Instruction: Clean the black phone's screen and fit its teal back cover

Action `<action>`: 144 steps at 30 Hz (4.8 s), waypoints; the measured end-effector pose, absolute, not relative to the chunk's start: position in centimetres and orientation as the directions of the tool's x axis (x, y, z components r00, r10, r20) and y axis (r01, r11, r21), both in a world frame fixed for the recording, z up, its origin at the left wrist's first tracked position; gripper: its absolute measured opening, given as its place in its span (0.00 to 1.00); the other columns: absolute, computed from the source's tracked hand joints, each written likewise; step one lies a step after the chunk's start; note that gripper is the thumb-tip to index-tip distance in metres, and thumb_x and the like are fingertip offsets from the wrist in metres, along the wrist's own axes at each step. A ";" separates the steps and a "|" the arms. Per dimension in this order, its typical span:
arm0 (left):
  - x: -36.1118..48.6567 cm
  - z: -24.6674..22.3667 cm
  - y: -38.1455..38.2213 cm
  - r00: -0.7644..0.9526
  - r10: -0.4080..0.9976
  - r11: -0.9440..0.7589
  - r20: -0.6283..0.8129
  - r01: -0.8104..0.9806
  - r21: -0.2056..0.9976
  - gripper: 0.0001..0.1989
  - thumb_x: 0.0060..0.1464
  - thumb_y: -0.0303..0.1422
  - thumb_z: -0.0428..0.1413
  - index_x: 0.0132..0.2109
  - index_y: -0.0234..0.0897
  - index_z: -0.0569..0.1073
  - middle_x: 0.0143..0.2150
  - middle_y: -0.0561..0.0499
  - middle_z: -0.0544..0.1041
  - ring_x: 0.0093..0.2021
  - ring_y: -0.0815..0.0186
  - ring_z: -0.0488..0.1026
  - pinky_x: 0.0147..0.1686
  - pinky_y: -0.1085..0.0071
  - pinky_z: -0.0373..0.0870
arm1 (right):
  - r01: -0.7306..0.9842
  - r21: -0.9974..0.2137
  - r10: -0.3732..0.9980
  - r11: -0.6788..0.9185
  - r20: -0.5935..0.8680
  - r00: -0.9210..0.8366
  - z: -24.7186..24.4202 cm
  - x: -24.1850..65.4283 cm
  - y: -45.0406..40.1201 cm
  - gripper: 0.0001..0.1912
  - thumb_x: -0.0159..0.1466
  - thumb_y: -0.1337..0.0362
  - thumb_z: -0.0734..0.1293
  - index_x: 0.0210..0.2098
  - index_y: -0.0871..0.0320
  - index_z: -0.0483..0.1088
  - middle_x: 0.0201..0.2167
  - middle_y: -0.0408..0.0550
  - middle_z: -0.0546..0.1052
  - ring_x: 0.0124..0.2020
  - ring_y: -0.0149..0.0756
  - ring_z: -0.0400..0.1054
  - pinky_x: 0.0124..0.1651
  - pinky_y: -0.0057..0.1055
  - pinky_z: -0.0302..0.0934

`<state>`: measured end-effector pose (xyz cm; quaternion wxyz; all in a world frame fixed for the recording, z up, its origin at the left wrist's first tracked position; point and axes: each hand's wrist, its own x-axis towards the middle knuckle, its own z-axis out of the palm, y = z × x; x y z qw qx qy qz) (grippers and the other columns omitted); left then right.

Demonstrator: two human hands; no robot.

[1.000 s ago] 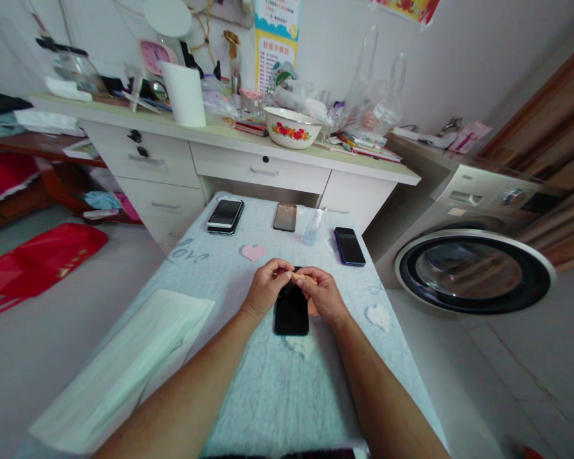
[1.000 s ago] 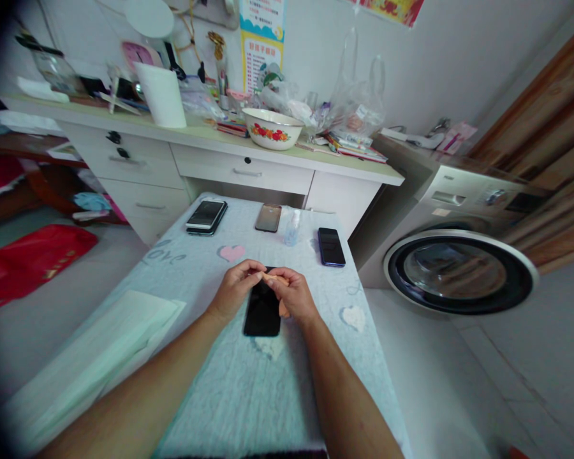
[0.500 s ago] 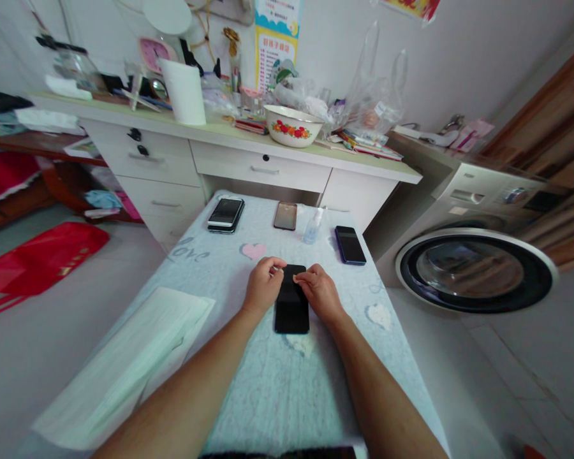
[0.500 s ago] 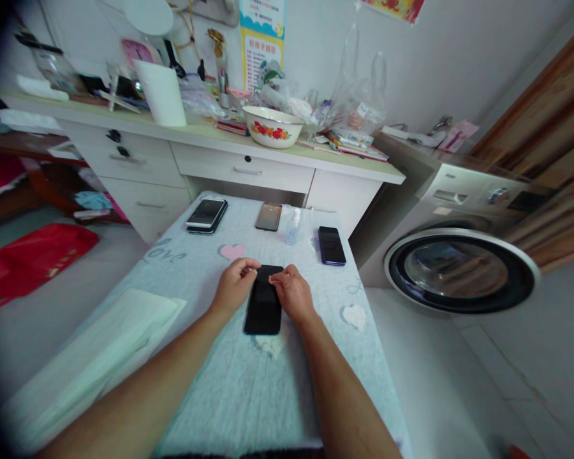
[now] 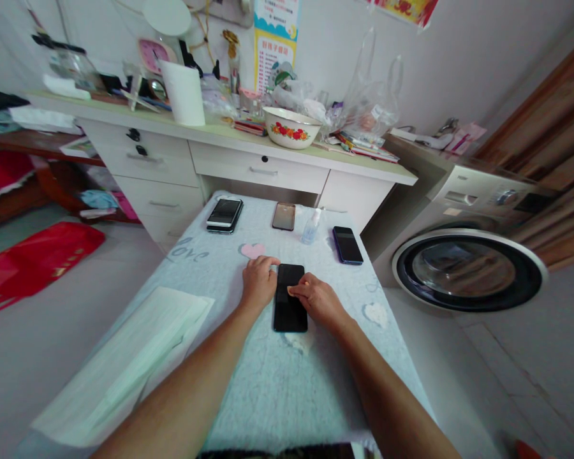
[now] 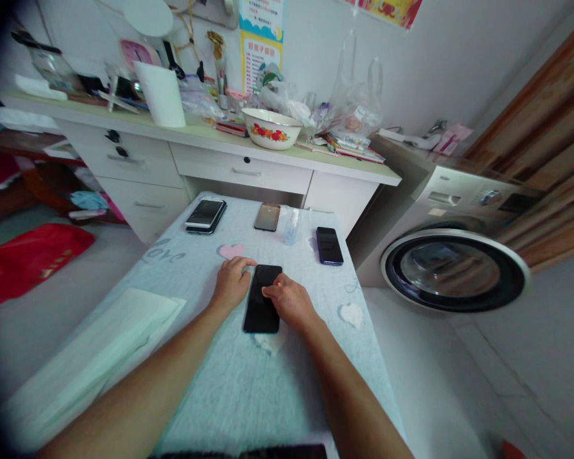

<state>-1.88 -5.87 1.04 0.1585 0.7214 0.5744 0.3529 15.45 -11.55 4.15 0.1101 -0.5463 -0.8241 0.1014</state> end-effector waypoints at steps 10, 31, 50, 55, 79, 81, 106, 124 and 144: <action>-1.8 0.4 -5.8 0.140 0.946 -0.284 0.294 0.794 0.537 0.18 0.54 0.23 0.48 0.47 0.41 0.75 0.48 0.48 0.76 0.51 0.58 0.68 0.50 0.62 0.64 | 0.761 -0.347 0.827 0.548 0.087 -0.556 5.0 15.3 -16.0 0.13 0.69 0.68 0.60 0.39 0.50 0.77 0.35 0.42 0.70 0.28 0.24 0.62 0.32 0.22 0.51; -1.9 0.6 -5.9 0.165 0.949 -0.282 0.268 0.823 0.493 0.20 0.53 0.22 0.49 0.49 0.40 0.75 0.48 0.45 0.75 0.50 0.55 0.68 0.49 0.59 0.64 | 0.921 -0.316 0.971 0.230 0.132 -0.197 3.3 17.1 -7.3 0.13 0.69 0.64 0.61 0.45 0.51 0.78 0.40 0.48 0.73 0.38 0.32 0.68 0.43 0.24 0.58; -1.9 0.5 -5.6 0.122 0.955 -0.253 0.271 0.811 0.527 0.19 0.52 0.22 0.49 0.48 0.40 0.74 0.48 0.46 0.76 0.51 0.55 0.69 0.50 0.59 0.64 | 0.954 -0.156 0.966 0.257 0.069 -0.249 4.0 13.0 -5.9 0.17 0.71 0.62 0.56 0.48 0.48 0.76 0.44 0.47 0.72 0.36 0.33 0.70 0.37 0.27 0.60; -1.9 0.3 -5.6 0.120 0.954 -0.254 0.276 0.811 0.527 0.19 0.53 0.22 0.49 0.50 0.39 0.73 0.49 0.45 0.76 0.52 0.55 0.68 0.51 0.59 0.64 | 0.950 -0.142 0.961 0.277 0.049 -0.273 4.3 11.9 -5.7 0.17 0.71 0.62 0.55 0.49 0.47 0.75 0.46 0.47 0.71 0.37 0.33 0.70 0.38 0.27 0.60; -2.1 0.0 -5.6 0.111 0.945 -0.267 0.306 0.805 0.530 0.21 0.51 0.21 0.48 0.51 0.36 0.72 0.50 0.43 0.75 0.52 0.56 0.68 0.52 0.60 0.63 | 0.959 -0.162 0.972 0.234 0.074 -0.224 4.3 12.9 -5.8 0.17 0.71 0.63 0.56 0.47 0.49 0.76 0.44 0.48 0.71 0.37 0.32 0.70 0.39 0.27 0.59; -2.2 0.0 -5.5 0.110 0.943 -0.269 0.314 0.808 0.524 0.21 0.52 0.21 0.48 0.51 0.37 0.72 0.49 0.44 0.75 0.51 0.58 0.68 0.52 0.61 0.63 | 0.955 -0.158 0.968 0.250 0.063 -0.243 4.4 12.3 -5.6 0.17 0.71 0.63 0.56 0.48 0.49 0.76 0.45 0.48 0.71 0.37 0.33 0.70 0.38 0.27 0.59; -2.8 0.4 -5.3 0.099 0.960 -0.238 0.263 0.783 0.575 0.19 0.51 0.21 0.48 0.47 0.38 0.76 0.48 0.46 0.76 0.51 0.59 0.69 0.54 0.63 0.64 | 0.788 -0.208 0.809 0.579 0.034 -0.586 5.3 12.7 -13.4 0.13 0.69 0.68 0.59 0.38 0.52 0.76 0.39 0.44 0.70 0.28 0.25 0.61 0.28 0.24 0.49; -2.7 0.8 -5.5 0.102 0.968 -0.218 0.230 0.798 0.562 0.19 0.51 0.21 0.49 0.47 0.39 0.76 0.48 0.47 0.76 0.51 0.59 0.69 0.52 0.63 0.64 | 0.836 -0.230 0.865 0.498 0.072 -0.496 4.8 13.6 -10.1 0.13 0.69 0.65 0.61 0.44 0.48 0.78 0.42 0.45 0.73 0.35 0.29 0.68 0.36 0.24 0.57; -2.6 0.8 -5.7 0.117 0.963 -0.232 0.241 0.813 0.534 0.17 0.53 0.23 0.49 0.46 0.40 0.77 0.47 0.48 0.76 0.50 0.59 0.69 0.51 0.63 0.63 | 0.840 -0.282 0.885 0.463 0.108 -0.452 4.1 15.0 -10.4 0.13 0.69 0.63 0.60 0.44 0.51 0.77 0.42 0.47 0.72 0.35 0.30 0.67 0.38 0.24 0.58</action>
